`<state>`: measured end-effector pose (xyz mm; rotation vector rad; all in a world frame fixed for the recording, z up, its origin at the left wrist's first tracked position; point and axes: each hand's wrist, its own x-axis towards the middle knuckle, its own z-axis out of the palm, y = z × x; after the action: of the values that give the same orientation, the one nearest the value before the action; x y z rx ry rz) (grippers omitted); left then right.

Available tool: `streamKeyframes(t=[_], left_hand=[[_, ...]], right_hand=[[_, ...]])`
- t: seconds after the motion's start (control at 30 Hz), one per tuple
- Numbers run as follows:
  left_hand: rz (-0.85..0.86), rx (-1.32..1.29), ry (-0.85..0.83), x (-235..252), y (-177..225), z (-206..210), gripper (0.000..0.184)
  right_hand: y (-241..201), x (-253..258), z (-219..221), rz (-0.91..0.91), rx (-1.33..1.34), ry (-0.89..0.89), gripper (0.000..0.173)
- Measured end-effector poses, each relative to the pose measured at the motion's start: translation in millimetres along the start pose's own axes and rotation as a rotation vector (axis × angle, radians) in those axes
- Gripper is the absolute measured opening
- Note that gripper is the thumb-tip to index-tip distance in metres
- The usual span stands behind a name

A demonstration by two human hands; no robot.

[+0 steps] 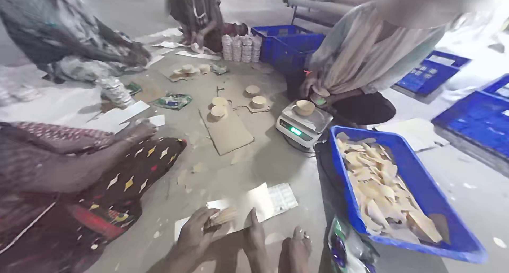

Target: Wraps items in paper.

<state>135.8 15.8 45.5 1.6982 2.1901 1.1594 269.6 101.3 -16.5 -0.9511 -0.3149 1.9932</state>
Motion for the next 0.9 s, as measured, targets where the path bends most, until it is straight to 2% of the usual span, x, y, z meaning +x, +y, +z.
streamKeyframes(t=[0.1, 0.2, 0.27, 0.3, 0.33, 0.37, 0.43, 0.5, 0.57, 0.67, 0.77, 0.87, 0.9], left_hand=[[-0.035, 0.021, 0.019, -17, 14, 2, 0.033], [-0.015, 0.069, -0.001, -40, 29, -1, 0.034], [-0.034, 0.111, -0.077, -62, 29, 1, 0.035], [-0.056, 0.141, -0.110, -73, 27, 6, 0.033], [-0.093, 0.184, -0.171, -82, 23, 12, 0.029], [-0.163, 0.209, -0.298, -89, 20, 15, 0.025], [-0.317, 0.186, -0.563, -87, 24, 12, 0.029], [-0.379, 0.161, -0.665, -79, 31, 5, 0.031], [-0.403, 0.128, -0.686, -78, 30, 3, 0.030], [-0.357, 0.097, -0.632, -77, 24, 1, 0.026], [-0.371, 0.043, -0.606, -82, 16, 5, 0.031], [-0.401, 0.050, -0.661, -82, 12, 5, 0.035], [-0.393, 0.074, -0.665, -84, 11, 6, 0.035]], right_hand=[[1, -37, -4, -0.390, -0.441, -0.104, 0.031], [5, -71, -27, -0.765, -0.913, -0.155, 0.031], [6, -95, -46, -0.904, -1.272, -0.081, 0.032], [8, -102, -54, -0.917, -1.435, -0.064, 0.031], [7, -108, -56, -0.828, -1.546, -0.142, 0.030], [6, -111, -55, -0.773, -1.528, -0.248, 0.031], [19, -104, -64, -0.702, -1.434, -0.478, 0.042], [32, -94, -79, -0.734, -1.413, -0.556, 0.047], [32, -102, -72, -0.779, -1.432, -0.517, 0.044], [27, -112, -51, -0.805, -1.512, -0.438, 0.042], [38, -99, -71, -0.900, -1.471, -0.481, 0.041], [10, -128, -24, -0.736, -1.797, -0.426, 0.033], [20, -118, -40, -0.903, -1.786, -0.472, 0.034]])
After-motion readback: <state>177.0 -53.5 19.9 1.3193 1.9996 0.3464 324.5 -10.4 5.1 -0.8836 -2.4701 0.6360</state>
